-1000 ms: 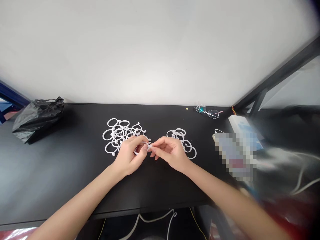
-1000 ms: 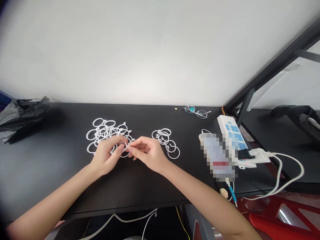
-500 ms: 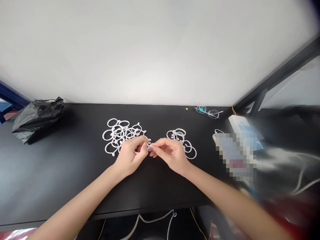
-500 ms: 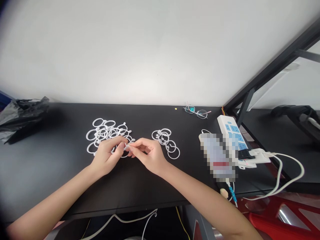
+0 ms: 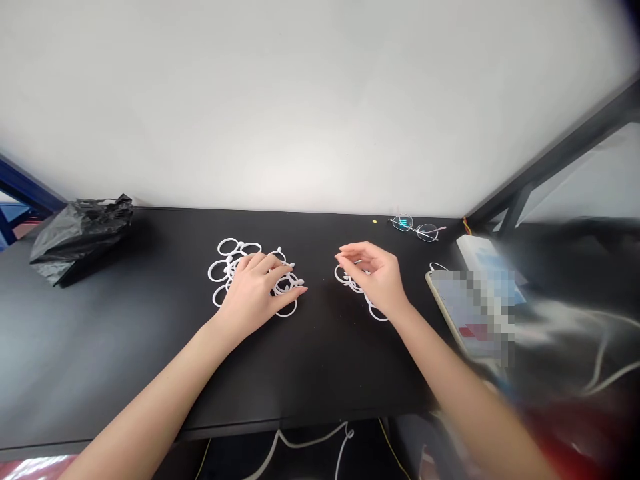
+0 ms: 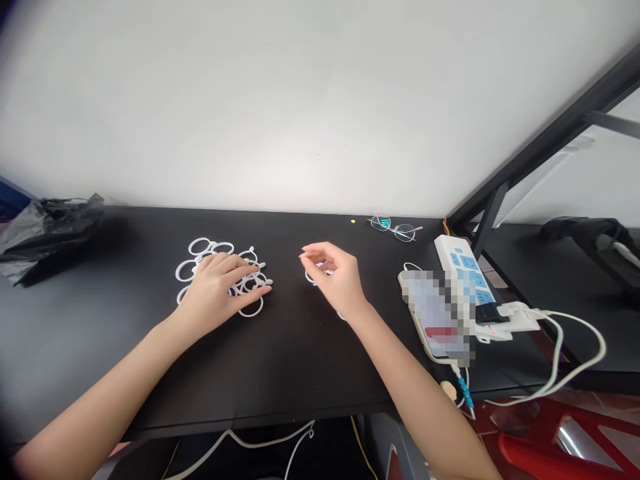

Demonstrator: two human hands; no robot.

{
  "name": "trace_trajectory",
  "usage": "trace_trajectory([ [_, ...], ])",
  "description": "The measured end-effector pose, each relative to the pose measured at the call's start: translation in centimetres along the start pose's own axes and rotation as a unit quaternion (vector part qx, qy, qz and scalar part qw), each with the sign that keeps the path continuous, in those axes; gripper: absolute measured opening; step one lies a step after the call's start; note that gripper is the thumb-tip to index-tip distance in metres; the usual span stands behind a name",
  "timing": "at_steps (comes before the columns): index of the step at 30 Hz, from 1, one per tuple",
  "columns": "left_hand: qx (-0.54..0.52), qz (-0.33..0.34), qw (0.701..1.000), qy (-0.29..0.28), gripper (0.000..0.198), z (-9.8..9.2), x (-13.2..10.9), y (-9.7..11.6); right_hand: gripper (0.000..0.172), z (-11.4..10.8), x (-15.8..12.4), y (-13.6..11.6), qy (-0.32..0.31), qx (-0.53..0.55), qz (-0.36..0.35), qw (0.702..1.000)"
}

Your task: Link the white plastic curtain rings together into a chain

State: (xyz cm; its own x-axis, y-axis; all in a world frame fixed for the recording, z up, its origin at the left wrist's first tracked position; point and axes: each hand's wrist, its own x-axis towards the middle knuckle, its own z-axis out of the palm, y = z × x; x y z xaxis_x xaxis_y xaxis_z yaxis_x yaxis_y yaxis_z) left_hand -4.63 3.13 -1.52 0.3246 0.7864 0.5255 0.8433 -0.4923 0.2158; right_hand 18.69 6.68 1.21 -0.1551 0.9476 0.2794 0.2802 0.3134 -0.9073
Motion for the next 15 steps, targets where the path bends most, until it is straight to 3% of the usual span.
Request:
trace_trajectory([
  [4, 0.013, 0.009, 0.999, -0.043, 0.032, 0.5, -0.2, 0.0, 0.009, -1.3, 0.9, 0.4, -0.056, -0.119, -0.013, 0.991],
  [8, 0.006, 0.002, 0.999, -0.042, 0.026, 0.3, -0.2, 0.3, 0.008, -1.7, 1.0, 0.7, -0.134, -0.17, -0.035, 0.976],
  [15, -0.025, 0.005, 1.0, -0.015, 0.019, -0.2, -0.1, 0.9, 0.014, -2.5, 1.2, 0.7, -0.151, -0.249, -0.043, 0.956],
])
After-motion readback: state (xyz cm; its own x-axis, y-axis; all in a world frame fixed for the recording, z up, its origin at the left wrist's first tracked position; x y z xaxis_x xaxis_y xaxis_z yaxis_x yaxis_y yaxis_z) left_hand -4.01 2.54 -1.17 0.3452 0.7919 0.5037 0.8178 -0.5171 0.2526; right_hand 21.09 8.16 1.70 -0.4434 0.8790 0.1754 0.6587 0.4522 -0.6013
